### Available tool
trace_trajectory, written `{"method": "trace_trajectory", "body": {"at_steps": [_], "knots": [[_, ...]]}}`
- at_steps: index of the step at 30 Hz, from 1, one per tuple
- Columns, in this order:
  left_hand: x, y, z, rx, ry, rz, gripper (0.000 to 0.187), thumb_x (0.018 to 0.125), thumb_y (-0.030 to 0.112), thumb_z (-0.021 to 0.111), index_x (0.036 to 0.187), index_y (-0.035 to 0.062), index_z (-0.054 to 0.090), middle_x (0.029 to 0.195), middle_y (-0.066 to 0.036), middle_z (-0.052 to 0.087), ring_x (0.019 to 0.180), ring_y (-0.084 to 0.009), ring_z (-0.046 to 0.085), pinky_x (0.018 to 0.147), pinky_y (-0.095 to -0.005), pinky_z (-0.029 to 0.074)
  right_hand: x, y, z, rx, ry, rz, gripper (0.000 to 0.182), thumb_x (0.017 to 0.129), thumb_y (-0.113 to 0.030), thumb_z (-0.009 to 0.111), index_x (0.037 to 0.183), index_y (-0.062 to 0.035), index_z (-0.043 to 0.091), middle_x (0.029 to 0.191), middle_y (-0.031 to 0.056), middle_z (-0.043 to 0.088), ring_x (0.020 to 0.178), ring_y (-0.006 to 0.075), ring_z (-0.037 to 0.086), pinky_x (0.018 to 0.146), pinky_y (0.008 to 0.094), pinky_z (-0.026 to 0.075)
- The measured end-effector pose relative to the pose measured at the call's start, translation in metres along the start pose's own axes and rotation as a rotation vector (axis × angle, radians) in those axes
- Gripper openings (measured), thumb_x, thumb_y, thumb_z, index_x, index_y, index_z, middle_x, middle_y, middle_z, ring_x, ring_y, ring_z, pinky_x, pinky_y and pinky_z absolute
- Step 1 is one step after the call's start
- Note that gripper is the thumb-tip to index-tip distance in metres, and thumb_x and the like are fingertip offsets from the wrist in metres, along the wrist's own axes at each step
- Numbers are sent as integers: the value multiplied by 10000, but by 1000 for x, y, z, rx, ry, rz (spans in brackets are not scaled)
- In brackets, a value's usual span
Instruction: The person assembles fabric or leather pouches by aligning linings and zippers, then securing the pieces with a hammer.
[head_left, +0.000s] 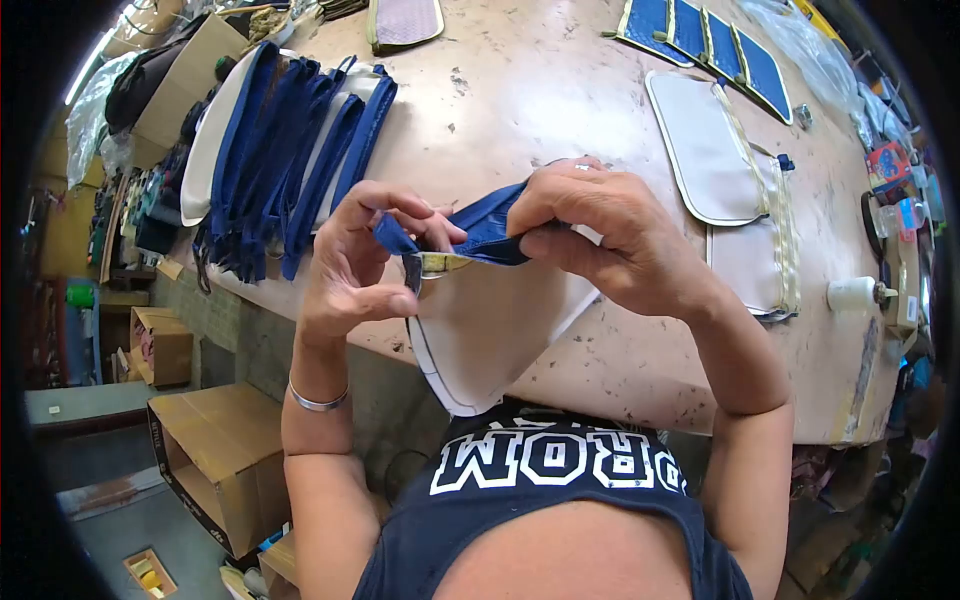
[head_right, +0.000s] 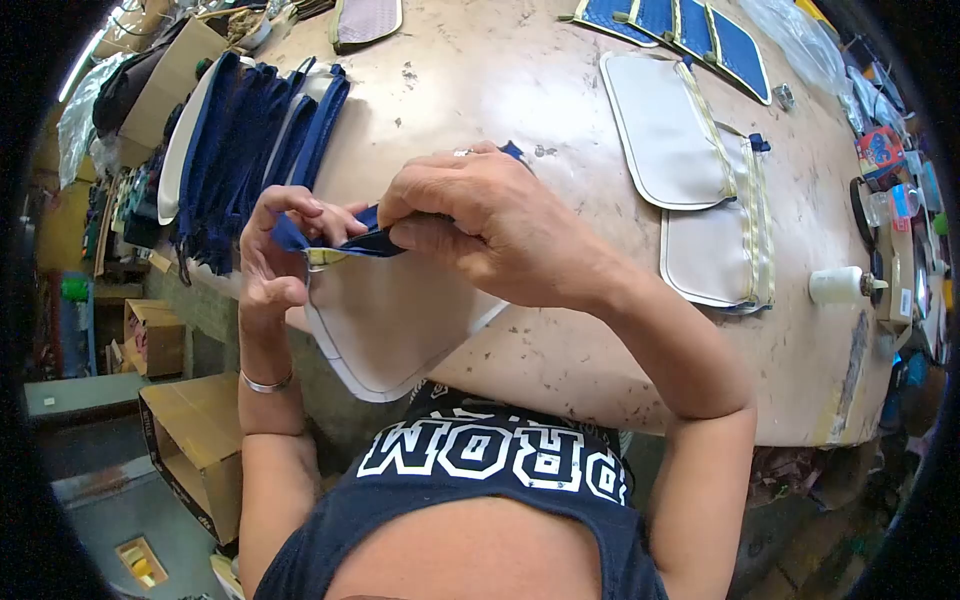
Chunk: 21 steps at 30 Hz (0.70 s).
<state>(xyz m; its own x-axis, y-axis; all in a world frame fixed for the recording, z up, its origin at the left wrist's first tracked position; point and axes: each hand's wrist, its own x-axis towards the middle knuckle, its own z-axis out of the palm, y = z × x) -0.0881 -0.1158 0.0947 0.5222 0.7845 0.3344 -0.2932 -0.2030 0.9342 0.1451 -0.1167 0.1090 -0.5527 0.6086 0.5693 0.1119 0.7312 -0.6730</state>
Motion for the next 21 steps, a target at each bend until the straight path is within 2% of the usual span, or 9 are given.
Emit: {"method": "trace_trajectory", "body": {"at_steps": [3, 4, 7, 8, 12, 15, 16, 19, 21], "knots": [[3, -4, -8, -89, -7, 105, 527, 578, 110, 795, 1010, 28, 504, 837, -55, 570, 824, -179, 583, 985, -449, 344, 4, -1, -2, 8, 60, -15, 90, 757, -26, 607, 837, -6, 572, 754, 95, 572, 702, 253, 549, 668, 319, 416], [7, -1, -6, -73, -17, 118, 521, 562, 96, 799, 990, 24, 511, 837, -53, 570, 828, -182, 576, 1010, -454, 313, 2, -1, -3, 16, 64, 58, 98, 755, -24, 611, 840, 2, 570, 748, 96, 571, 695, 236, 548, 650, 308, 421], [14, 4, 1, -44, -112, 200, 472, 594, 33, 785, 979, 16, 514, 873, -70, 578, 866, -182, 560, 926, -393, 377, -3, 3, -6, 99, 29, 144, 81, 763, -11, 564, 842, 6, 572, 740, 91, 565, 686, 203, 543, 639, 295, 419], [16, 8, 5, -42, -114, 195, 461, 609, -3, 776, 988, 20, 514, 896, -81, 577, 862, -181, 555, 855, -335, 403, -2, 0, -8, 153, 30, 145, 114, 759, -67, 569, 843, 11, 576, 748, 95, 571, 693, 198, 546, 641, 290, 418], [26, 24, 24, 178, -86, 281, 487, 617, 5, 783, 1004, 36, 489, 921, -95, 564, 854, -173, 552, 741, -276, 438, 4, -15, -15, 219, 18, 98, 216, 736, -153, 608, 863, 20, 578, 793, 101, 590, 721, 206, 556, 666, 293, 424], [30, 27, 29, 487, -97, 431, 480, 644, 30, 774, 1018, 41, 473, 880, -102, 566, 807, -172, 558, 675, -276, 454, 1, -11, -15, 193, 23, 45, 231, 733, -149, 609, 891, 16, 574, 821, 102, 590, 741, 208, 558, 677, 294, 427], [30, 26, 32, 510, -90, 426, 426, 651, 62, 772, 979, 42, 502, 831, -104, 576, 719, -169, 567, 617, -276, 465, -2, -10, -13, 187, 27, 39, 222, 727, -107, 605, 905, 19, 563, 847, 101, 586, 765, 205, 558, 689, 293, 430], [27, 36, 36, 760, -139, 343, 373, 647, 94, 772, 926, 39, 531, 799, -95, 585, 652, -162, 574, 569, -265, 464, -12, -12, -9, 185, 39, 122, 186, 728, -61, 598, 894, 13, 555, 848, 93, 580, 779, 204, 558, 695, 292, 432], [22, 36, 41, 777, -73, 262, 349, 648, 118, 767, 920, 32, 566, 810, -94, 602, 640, -166, 588, 563, -259, 469, -15, -13, -8, 185, 39, 157, 168, 732, -37, 597, 887, 8, 551, 849, 89, 577, 773, 202, 554, 698, 290, 433]]}}
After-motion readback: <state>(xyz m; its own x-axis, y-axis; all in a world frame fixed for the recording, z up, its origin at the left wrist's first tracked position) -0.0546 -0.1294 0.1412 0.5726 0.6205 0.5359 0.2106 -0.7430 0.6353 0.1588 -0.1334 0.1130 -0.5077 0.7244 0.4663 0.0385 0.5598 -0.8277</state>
